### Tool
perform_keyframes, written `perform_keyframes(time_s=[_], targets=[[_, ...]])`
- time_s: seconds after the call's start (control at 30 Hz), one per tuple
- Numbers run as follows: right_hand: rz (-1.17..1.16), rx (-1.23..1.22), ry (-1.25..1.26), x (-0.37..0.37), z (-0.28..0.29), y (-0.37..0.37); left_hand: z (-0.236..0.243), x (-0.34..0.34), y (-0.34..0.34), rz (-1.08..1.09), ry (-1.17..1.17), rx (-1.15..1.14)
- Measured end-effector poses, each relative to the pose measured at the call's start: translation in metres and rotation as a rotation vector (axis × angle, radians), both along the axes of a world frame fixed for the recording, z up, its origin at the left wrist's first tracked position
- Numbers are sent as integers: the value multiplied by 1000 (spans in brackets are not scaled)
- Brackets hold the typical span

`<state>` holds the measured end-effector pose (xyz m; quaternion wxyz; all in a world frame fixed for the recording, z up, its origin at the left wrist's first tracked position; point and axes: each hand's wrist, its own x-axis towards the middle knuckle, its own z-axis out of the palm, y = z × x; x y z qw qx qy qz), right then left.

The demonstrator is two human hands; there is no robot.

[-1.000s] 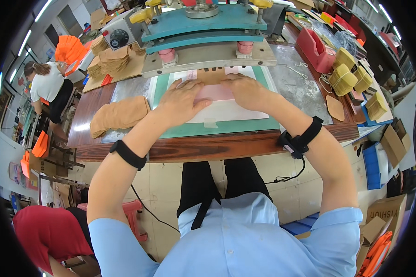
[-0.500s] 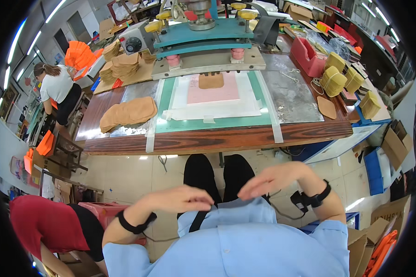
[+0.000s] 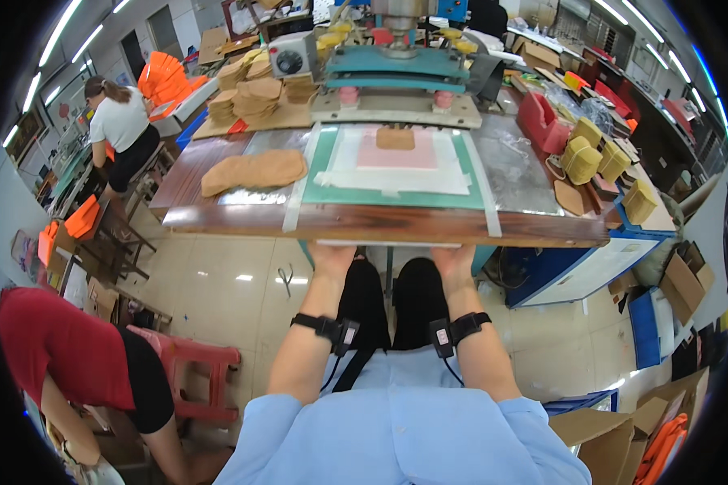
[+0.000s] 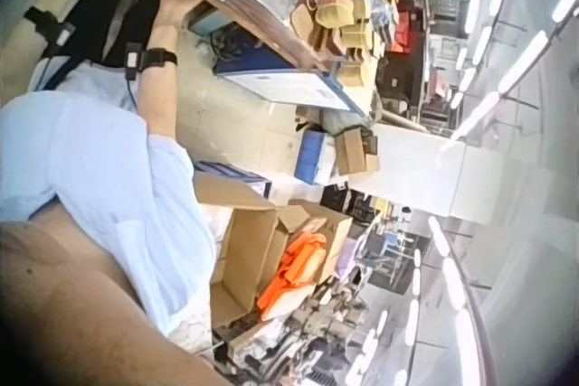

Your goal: The person is using a vertical heat press machine to stamp or bond pieces of leather material, then bundling the finished pieces with rubber bands.

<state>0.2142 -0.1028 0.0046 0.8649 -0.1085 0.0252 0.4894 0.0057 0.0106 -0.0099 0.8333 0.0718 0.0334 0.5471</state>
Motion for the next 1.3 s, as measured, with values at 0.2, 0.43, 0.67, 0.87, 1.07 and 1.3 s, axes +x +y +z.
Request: perform_keyframes(time_s=[0.2,0.43,0.67,0.87,1.07,1.3], targets=[[112,243,-77,18,-26,13,-4,-9,14,-15,76,-70],[48,93,-68,0,12,-3,0,-7,10,19,111,-47],[27,76,-19,8,-5,1,-8,-6,12,10,124,-8],[53,171,-5,14,-16,11,1,-6,12,4,164,8],[39,114,31,4,2,4,-5,-7,18,5,179,9],[40,101,19,4,5,-2,-6,-6,17,-9,158,27]])
